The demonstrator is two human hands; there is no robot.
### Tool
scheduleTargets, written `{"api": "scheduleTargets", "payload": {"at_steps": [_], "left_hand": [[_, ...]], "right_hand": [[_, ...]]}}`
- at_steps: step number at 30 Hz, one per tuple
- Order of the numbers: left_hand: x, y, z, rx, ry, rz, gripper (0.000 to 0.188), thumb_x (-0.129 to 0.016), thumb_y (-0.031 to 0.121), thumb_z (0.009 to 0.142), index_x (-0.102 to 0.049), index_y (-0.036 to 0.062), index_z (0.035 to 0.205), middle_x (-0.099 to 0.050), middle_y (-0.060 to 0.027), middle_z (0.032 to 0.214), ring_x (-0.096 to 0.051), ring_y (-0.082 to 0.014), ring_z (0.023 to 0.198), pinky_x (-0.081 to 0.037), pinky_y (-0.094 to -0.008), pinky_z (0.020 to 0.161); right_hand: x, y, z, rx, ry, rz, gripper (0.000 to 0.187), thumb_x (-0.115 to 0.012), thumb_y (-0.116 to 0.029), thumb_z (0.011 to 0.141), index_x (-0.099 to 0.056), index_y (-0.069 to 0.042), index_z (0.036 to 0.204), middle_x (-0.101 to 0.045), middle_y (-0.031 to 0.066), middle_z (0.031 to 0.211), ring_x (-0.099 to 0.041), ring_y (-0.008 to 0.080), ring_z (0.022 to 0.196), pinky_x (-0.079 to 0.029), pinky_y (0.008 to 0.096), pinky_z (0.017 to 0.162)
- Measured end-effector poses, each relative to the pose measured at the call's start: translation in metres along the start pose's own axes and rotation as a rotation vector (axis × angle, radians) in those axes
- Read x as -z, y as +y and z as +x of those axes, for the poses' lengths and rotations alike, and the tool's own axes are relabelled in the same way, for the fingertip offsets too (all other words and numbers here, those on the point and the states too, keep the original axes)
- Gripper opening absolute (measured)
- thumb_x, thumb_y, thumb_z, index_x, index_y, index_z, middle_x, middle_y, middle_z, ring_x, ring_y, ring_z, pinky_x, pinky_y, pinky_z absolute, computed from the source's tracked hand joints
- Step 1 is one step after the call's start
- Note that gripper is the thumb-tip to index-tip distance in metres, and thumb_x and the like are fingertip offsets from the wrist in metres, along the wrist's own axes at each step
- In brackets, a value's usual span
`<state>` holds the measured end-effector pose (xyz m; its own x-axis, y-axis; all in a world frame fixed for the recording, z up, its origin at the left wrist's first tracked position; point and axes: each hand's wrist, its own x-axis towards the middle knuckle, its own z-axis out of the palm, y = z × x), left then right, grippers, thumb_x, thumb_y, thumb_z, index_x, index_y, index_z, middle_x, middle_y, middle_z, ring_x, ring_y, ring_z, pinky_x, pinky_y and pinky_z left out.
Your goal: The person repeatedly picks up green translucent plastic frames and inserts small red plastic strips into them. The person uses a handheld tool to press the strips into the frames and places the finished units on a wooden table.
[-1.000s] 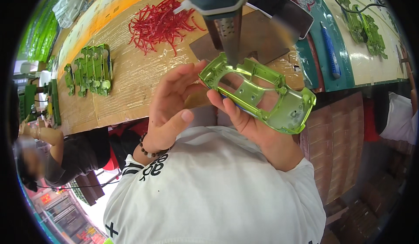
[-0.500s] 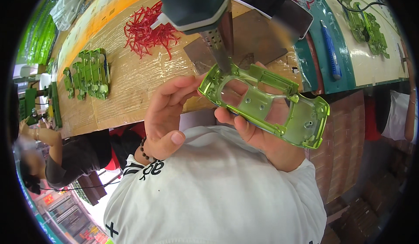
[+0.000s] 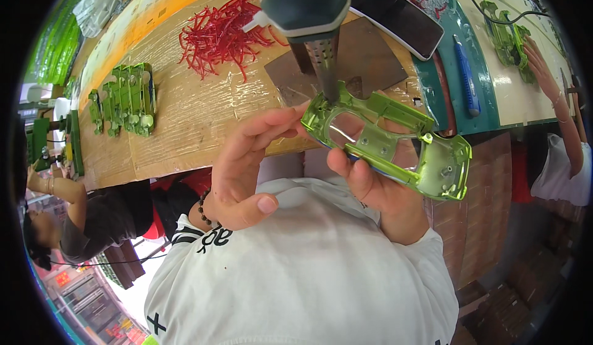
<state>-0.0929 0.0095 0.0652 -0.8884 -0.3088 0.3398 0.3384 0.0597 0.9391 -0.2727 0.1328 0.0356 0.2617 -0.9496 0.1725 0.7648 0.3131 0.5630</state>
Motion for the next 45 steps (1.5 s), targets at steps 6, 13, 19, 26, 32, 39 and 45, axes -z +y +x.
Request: {"api": "scheduleTargets", "payload": {"at_steps": [6,13,19,26,32,39,45], "left_hand": [[0.002,0.002,0.003,-0.015,-0.045,0.035,0.074,-0.062,0.011,0.076,-0.022,-0.0053,0.136,-0.030,-0.0196,0.141,-0.031,-0.0263,0.130,-0.023,-0.0376,0.107],[-0.005,-0.005,0.007,0.180,0.082,0.059,0.066,-0.057,0.005,0.078,-0.026,-0.0039,0.136,-0.035,-0.0188,0.138,-0.035,-0.0256,0.128,-0.026,-0.0352,0.105],[-0.005,-0.009,0.015,0.158,0.083,0.133,0.066,-0.052,0.003,0.075,-0.029,-0.0034,0.136,-0.041,-0.0193,0.133,-0.040,-0.0250,0.124,-0.028,-0.0346,0.103],[-0.007,-0.005,0.017,0.136,0.087,0.127,0.070,-0.050,0.002,0.073,-0.026,-0.0026,0.138,-0.044,-0.0176,0.130,-0.042,-0.0244,0.121,-0.029,-0.0340,0.102],[-0.007,-0.005,0.017,0.149,0.091,0.113,0.071,-0.049,0.001,0.072,-0.025,-0.0012,0.139,-0.045,-0.0166,0.129,-0.043,-0.0237,0.121,-0.030,-0.0341,0.101],[-0.006,-0.008,0.014,0.134,0.099,0.113,0.072,-0.049,0.002,0.071,-0.025,-0.0012,0.139,-0.046,-0.0167,0.128,-0.043,-0.0238,0.120,-0.030,-0.0339,0.100],[-0.005,-0.008,0.012,0.147,0.090,0.097,0.073,-0.049,0.002,0.071,-0.025,-0.0014,0.139,-0.045,-0.0169,0.128,-0.043,-0.0234,0.121,-0.030,-0.0338,0.101]], "right_hand": [[0.003,-0.003,0.003,-0.038,-0.069,0.032,0.070,-0.039,-0.043,0.093,-0.007,-0.004,0.142,-0.006,0.0207,0.147,-0.037,0.0457,0.121,-0.044,0.0437,0.097],[0.005,-0.015,0.001,0.113,0.031,-0.229,0.061,-0.033,-0.044,0.094,-0.026,-0.002,0.137,-0.029,0.0253,0.139,-0.037,0.0461,0.121,-0.043,0.0444,0.098],[-0.008,-0.016,0.005,0.127,0.028,-0.321,0.059,-0.031,-0.045,0.094,-0.037,0.001,0.131,-0.040,0.0261,0.131,-0.039,0.0490,0.119,-0.043,0.0484,0.096],[-0.014,-0.012,0.007,0.177,0.057,-0.366,0.058,-0.033,-0.044,0.094,-0.041,0.003,0.127,-0.042,0.0272,0.129,-0.042,0.0508,0.114,-0.047,0.0530,0.090],[-0.016,-0.012,0.008,0.182,0.083,-0.391,0.058,-0.034,-0.043,0.094,-0.043,0.006,0.124,-0.044,0.0286,0.125,-0.044,0.0517,0.112,-0.049,0.0533,0.086],[-0.017,-0.011,0.010,0.195,0.123,-0.386,0.059,-0.034,-0.044,0.094,-0.043,0.006,0.124,-0.044,0.0300,0.124,-0.044,0.0526,0.110,-0.051,0.0531,0.082],[-0.015,-0.015,0.008,0.133,0.075,-0.368,0.061,-0.032,-0.045,0.094,-0.041,0.006,0.127,-0.042,0.0287,0.127,-0.039,0.0527,0.115,-0.047,0.0542,0.089]]}}
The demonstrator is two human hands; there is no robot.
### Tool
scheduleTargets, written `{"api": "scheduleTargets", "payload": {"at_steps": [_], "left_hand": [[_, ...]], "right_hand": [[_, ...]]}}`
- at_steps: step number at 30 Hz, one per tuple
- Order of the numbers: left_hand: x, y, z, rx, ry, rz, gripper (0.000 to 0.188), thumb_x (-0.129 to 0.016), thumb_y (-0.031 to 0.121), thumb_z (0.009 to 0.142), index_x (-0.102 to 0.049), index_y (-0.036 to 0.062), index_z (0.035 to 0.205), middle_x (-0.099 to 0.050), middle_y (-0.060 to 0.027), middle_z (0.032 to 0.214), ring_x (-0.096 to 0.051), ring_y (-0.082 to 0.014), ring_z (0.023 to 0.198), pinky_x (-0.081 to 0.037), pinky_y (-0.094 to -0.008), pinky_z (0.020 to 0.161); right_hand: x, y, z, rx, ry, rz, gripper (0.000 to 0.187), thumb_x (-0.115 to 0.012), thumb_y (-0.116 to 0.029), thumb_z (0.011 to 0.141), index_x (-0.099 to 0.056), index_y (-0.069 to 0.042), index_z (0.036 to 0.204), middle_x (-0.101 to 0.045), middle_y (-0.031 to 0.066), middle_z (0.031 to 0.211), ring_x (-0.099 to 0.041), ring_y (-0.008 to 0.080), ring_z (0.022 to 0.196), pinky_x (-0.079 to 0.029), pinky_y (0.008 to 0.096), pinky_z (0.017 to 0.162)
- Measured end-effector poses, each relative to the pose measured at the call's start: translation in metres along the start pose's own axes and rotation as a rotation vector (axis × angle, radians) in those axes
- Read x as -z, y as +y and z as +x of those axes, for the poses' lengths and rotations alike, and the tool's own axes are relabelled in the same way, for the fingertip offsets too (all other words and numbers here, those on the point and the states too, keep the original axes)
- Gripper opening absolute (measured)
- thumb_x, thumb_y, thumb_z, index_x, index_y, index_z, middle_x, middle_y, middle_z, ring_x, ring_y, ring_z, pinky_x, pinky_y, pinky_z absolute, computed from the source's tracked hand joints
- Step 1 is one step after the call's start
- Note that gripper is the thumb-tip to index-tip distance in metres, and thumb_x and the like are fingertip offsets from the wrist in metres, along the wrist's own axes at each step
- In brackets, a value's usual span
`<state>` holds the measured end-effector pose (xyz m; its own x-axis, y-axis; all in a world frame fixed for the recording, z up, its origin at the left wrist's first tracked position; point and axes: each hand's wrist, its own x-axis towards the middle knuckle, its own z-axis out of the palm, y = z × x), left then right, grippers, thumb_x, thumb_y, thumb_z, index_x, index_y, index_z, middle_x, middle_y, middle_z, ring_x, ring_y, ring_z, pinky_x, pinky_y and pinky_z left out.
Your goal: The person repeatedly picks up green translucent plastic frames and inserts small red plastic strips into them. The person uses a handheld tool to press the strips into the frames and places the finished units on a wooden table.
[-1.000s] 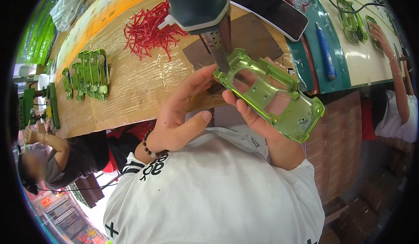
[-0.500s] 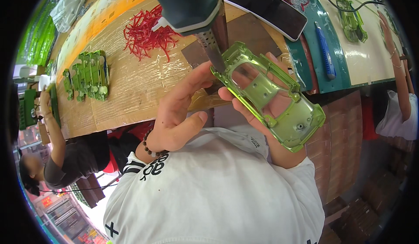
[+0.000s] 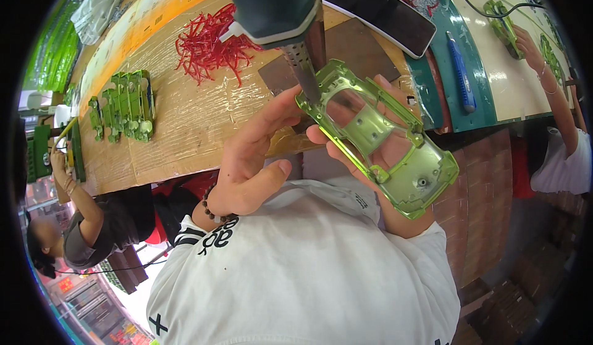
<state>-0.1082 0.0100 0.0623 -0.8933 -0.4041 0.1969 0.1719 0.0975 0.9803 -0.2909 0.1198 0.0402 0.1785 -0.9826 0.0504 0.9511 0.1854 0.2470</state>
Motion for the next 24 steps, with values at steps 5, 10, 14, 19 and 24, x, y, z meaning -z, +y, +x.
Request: {"api": "scheduleTargets", "payload": {"at_steps": [5,10,14,19,24], "left_hand": [[-0.001,0.004,0.002,-0.008,-0.010,0.017,0.072,-0.049,0.002,0.071,-0.024,-0.0016,0.139,-0.043,-0.0171,0.130,-0.041,-0.0237,0.123,-0.030,-0.0344,0.101],[0.000,0.006,0.000,-0.001,-0.028,0.021,0.072,-0.049,0.002,0.072,-0.024,-0.0011,0.139,-0.043,-0.0173,0.131,-0.040,-0.0238,0.124,-0.030,-0.0347,0.101],[0.001,0.004,-0.002,0.024,-0.008,0.006,0.073,-0.049,0.001,0.072,-0.023,-0.0002,0.140,-0.041,-0.0164,0.133,-0.039,-0.0240,0.124,-0.029,-0.0349,0.102],[0.001,0.005,-0.010,0.022,0.164,-0.043,0.072,-0.048,0.000,0.074,-0.021,0.0017,0.141,-0.035,-0.0157,0.140,-0.038,-0.0245,0.126,-0.027,-0.0374,0.103],[0.019,-0.002,-0.033,-0.134,0.474,0.050,0.058,-0.050,0.008,0.079,-0.034,-0.0072,0.132,-0.039,-0.0259,0.134,-0.041,-0.0326,0.123,-0.033,-0.0395,0.101]], "right_hand": [[0.000,-0.003,-0.001,-0.023,-0.029,0.017,0.061,-0.031,-0.045,0.094,-0.039,0.005,0.129,-0.040,0.0284,0.129,-0.036,0.0528,0.118,-0.043,0.0539,0.094],[0.000,-0.001,-0.003,-0.026,-0.013,0.018,0.062,-0.031,-0.046,0.094,-0.040,0.005,0.128,-0.040,0.0287,0.130,-0.035,0.0530,0.118,-0.043,0.0532,0.094],[0.003,0.000,-0.002,0.004,-0.004,0.000,0.061,-0.033,-0.045,0.093,-0.039,0.004,0.129,-0.042,0.0292,0.127,-0.038,0.0530,0.116,-0.044,0.0548,0.091],[0.013,-0.003,-0.020,0.102,-0.015,-0.058,0.061,-0.038,-0.039,0.092,-0.027,0.002,0.136,-0.029,0.0265,0.139,-0.030,0.0478,0.125,-0.033,0.0490,0.104],[-0.026,-0.012,-0.056,0.419,0.274,-0.646,0.058,-0.048,-0.019,0.079,-0.034,0.007,0.130,-0.044,0.0296,0.125,-0.051,0.0448,0.107,-0.048,0.0523,0.085]]}}
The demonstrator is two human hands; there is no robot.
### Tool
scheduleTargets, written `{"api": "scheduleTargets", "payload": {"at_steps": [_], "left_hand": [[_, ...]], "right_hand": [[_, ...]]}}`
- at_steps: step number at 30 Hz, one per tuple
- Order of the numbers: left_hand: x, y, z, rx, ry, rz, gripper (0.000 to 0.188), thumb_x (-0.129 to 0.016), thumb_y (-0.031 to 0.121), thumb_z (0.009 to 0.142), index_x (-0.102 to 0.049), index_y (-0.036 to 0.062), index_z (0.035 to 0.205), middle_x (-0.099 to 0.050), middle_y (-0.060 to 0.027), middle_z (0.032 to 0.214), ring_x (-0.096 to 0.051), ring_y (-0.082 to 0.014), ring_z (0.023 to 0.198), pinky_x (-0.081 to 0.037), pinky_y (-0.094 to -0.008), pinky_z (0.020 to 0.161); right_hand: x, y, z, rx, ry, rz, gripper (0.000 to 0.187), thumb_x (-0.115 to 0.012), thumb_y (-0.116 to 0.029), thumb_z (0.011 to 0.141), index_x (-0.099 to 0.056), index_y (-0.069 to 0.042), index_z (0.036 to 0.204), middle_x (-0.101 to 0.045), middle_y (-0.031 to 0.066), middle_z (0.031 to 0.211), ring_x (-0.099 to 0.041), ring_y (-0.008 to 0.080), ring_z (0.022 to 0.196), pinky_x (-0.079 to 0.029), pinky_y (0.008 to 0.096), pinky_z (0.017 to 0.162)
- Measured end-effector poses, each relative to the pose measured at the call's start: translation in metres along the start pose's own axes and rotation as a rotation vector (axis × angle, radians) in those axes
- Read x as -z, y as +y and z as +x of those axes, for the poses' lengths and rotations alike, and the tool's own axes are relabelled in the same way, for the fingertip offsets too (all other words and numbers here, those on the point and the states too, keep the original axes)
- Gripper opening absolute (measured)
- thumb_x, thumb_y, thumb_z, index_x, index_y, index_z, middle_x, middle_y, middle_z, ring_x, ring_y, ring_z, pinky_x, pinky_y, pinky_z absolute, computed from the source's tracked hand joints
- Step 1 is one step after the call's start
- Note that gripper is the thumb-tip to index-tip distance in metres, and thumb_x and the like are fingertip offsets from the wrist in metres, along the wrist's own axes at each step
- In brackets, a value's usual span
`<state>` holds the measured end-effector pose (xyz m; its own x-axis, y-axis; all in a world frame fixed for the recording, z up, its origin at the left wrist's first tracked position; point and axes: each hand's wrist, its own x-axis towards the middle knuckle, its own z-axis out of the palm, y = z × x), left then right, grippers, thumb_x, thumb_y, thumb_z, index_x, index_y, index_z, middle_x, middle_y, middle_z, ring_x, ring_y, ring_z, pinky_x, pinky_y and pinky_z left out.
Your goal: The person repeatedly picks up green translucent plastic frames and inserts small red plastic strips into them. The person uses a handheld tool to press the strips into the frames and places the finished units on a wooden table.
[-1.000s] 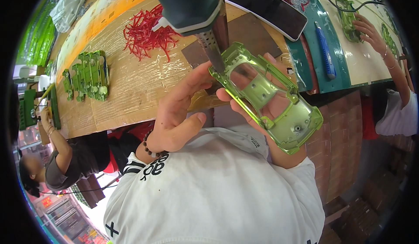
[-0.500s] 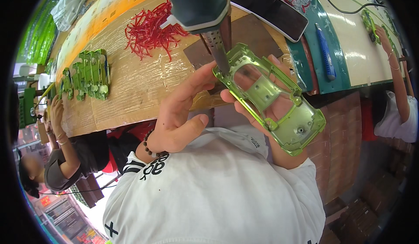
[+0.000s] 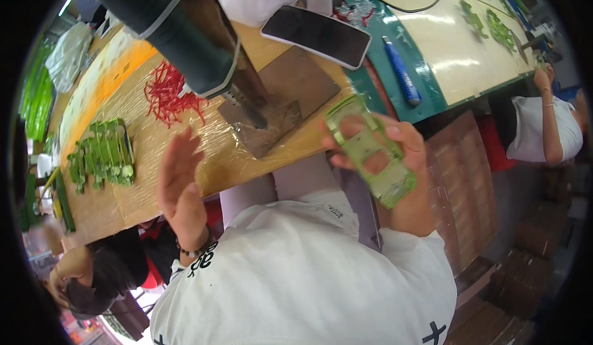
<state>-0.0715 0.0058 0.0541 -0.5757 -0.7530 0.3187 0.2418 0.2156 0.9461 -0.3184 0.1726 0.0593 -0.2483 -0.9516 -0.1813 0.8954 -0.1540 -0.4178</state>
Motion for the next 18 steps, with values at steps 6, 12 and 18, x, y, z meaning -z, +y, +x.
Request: {"api": "scheduleTargets", "payload": {"at_steps": [6,12,18], "left_hand": [[0.068,-0.004,0.009,-0.414,0.343,0.904,0.037,-0.048,0.003,0.082,-0.050,-0.0045,0.118,-0.044,-0.0246,0.130,-0.042,-0.0348,0.121,-0.032,-0.0429,0.100],[0.127,-0.001,0.011,-0.044,0.328,1.607,0.041,-0.061,0.020,0.079,-0.055,-0.0020,0.113,-0.043,-0.0286,0.128,-0.043,-0.0425,0.115,-0.034,-0.0461,0.096],[0.131,0.012,-0.003,-0.089,0.345,1.543,0.027,-0.067,0.022,0.075,-0.058,-0.0021,0.085,-0.049,-0.0249,0.123,-0.044,-0.0413,0.114,-0.036,-0.0458,0.094]], "right_hand": [[0.060,-0.189,0.027,0.381,0.822,-1.163,0.040,-0.053,-0.018,0.077,-0.057,-0.001,0.113,-0.058,0.0091,0.090,-0.058,0.0196,0.084,-0.050,0.0314,0.068],[0.167,-0.333,0.085,0.459,0.895,-1.950,0.027,-0.057,-0.020,0.075,-0.066,0.002,0.087,-0.061,0.0052,0.069,-0.055,0.0122,0.062,-0.042,0.0291,0.056],[0.184,-0.342,0.058,0.673,0.986,-2.313,0.048,-0.059,-0.039,0.082,-0.060,0.007,0.095,-0.059,0.0204,0.081,-0.054,0.0289,0.073,-0.043,0.0372,0.072]]}}
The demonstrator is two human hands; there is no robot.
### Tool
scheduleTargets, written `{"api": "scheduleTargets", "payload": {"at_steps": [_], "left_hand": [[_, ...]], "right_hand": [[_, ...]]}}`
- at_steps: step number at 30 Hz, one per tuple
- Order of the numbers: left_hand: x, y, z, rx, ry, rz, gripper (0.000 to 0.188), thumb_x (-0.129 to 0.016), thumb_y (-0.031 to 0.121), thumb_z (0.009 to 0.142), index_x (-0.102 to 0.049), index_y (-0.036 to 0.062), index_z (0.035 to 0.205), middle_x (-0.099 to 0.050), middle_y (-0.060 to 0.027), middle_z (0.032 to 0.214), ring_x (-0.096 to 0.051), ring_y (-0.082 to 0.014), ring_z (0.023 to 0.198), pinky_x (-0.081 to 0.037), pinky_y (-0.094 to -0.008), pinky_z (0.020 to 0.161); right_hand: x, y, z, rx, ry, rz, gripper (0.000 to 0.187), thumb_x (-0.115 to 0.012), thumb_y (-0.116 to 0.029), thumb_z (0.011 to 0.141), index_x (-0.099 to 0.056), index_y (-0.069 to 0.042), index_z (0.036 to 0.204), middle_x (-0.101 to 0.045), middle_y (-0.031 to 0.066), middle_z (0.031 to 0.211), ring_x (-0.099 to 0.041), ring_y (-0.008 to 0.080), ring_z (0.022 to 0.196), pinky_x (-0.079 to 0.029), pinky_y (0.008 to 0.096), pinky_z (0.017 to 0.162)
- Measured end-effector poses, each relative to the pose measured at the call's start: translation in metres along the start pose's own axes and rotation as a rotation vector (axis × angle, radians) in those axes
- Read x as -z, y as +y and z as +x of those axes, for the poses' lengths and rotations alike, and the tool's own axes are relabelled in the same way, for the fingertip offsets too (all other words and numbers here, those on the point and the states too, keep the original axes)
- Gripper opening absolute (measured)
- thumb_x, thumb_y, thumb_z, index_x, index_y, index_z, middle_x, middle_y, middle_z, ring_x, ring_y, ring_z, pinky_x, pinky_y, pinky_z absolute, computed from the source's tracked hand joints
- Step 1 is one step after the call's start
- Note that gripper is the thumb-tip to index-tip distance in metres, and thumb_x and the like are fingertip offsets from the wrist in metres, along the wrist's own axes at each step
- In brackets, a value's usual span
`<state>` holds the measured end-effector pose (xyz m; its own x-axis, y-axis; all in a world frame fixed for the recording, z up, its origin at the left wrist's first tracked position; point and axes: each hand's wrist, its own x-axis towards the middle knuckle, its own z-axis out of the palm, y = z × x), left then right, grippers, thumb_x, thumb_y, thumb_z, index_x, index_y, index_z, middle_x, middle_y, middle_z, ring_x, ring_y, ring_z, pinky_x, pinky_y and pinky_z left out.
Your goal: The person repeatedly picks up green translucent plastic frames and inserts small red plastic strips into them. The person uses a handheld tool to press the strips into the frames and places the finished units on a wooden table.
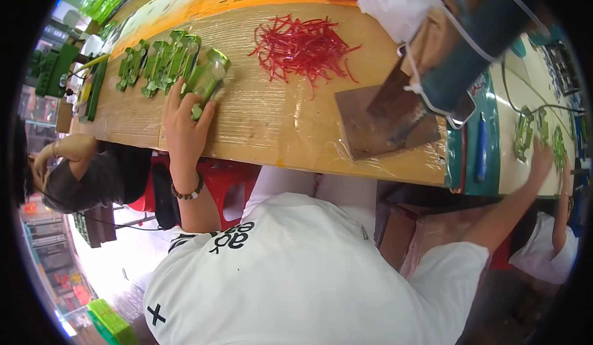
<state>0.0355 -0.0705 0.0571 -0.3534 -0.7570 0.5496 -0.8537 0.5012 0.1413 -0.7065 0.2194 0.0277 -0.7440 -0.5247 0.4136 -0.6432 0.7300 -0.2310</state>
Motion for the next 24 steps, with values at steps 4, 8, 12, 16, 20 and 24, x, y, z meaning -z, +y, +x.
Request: {"api": "scheduleTargets", "payload": {"at_steps": [4,8,12,16,20,24], "left_hand": [[0.001,0.005,-0.005,0.024,-0.050,-0.163,0.032,-0.075,0.020,0.068,-0.051,-0.0010,0.063,-0.054,-0.0236,0.116,-0.050,-0.0389,0.106,-0.040,-0.0431,0.089],[-0.005,0.010,0.000,-0.016,-0.032,-0.294,0.038,-0.079,0.018,0.062,-0.047,-0.0011,0.057,-0.056,-0.0231,0.113,-0.055,-0.0363,0.093,-0.045,-0.0388,0.079],[-0.008,0.002,-0.008,0.043,-0.024,-0.394,0.039,-0.081,0.017,0.060,-0.046,-0.0009,0.057,-0.057,-0.0227,0.110,-0.057,-0.0343,0.085,-0.046,-0.0369,0.073],[-0.005,-0.002,-0.014,0.047,-0.028,-0.441,0.039,-0.082,0.018,0.058,-0.047,0.0001,0.057,-0.058,-0.0218,0.110,-0.058,-0.0331,0.080,-0.046,-0.0356,0.068],[-0.011,-0.006,-0.017,-0.005,0.055,-0.415,0.039,-0.082,0.019,0.057,-0.047,0.0011,0.056,-0.059,-0.0210,0.107,-0.059,-0.0329,0.079,-0.046,-0.0346,0.066],[-0.010,-0.008,-0.019,0.006,0.079,-0.429,0.039,-0.083,0.020,0.056,-0.048,0.0018,0.057,-0.060,-0.0206,0.105,-0.059,-0.0327,0.080,-0.047,-0.0347,0.067]], "right_hand": [[0.145,-0.212,-0.193,0.091,-0.324,0.303,0.027,-0.054,-0.025,0.087,-0.059,0.000,0.078,-0.051,0.0014,0.067,-0.044,0.0096,0.061,-0.036,0.0244,0.056],[0.119,-0.360,-0.263,1.203,-0.846,0.810,0.014,-0.072,-0.012,0.064,-0.064,-0.006,0.074,-0.061,0.0042,0.067,-0.055,0.0191,0.052,-0.040,0.0277,0.047],[0.073,-0.477,-0.294,0.770,-0.189,0.654,0.016,-0.066,-0.013,0.074,-0.051,-0.009,0.073,-0.052,0.0057,0.059,-0.054,0.0235,0.052,-0.043,0.0346,0.049],[0.036,-0.509,-0.265,0.509,-0.165,0.317,0.023,-0.062,-0.012,0.079,-0.049,-0.007,0.097,-0.061,0.0136,0.073,-0.060,0.0323,0.066,-0.046,0.0422,0.059],[0.035,-0.515,-0.258,0.457,-0.334,0.151,0.022,-0.059,-0.011,0.080,-0.048,-0.007,0.099,-0.062,0.0152,0.077,-0.061,0.0334,0.072,-0.046,0.0444,0.061],[0.031,-0.509,-0.261,0.613,-0.223,0.261,0.016,-0.057,0.000,0.075,-0.049,0.000,0.089,-0.061,0.0177,0.071,-0.063,0.0341,0.068,-0.049,0.0419,0.057]]}}
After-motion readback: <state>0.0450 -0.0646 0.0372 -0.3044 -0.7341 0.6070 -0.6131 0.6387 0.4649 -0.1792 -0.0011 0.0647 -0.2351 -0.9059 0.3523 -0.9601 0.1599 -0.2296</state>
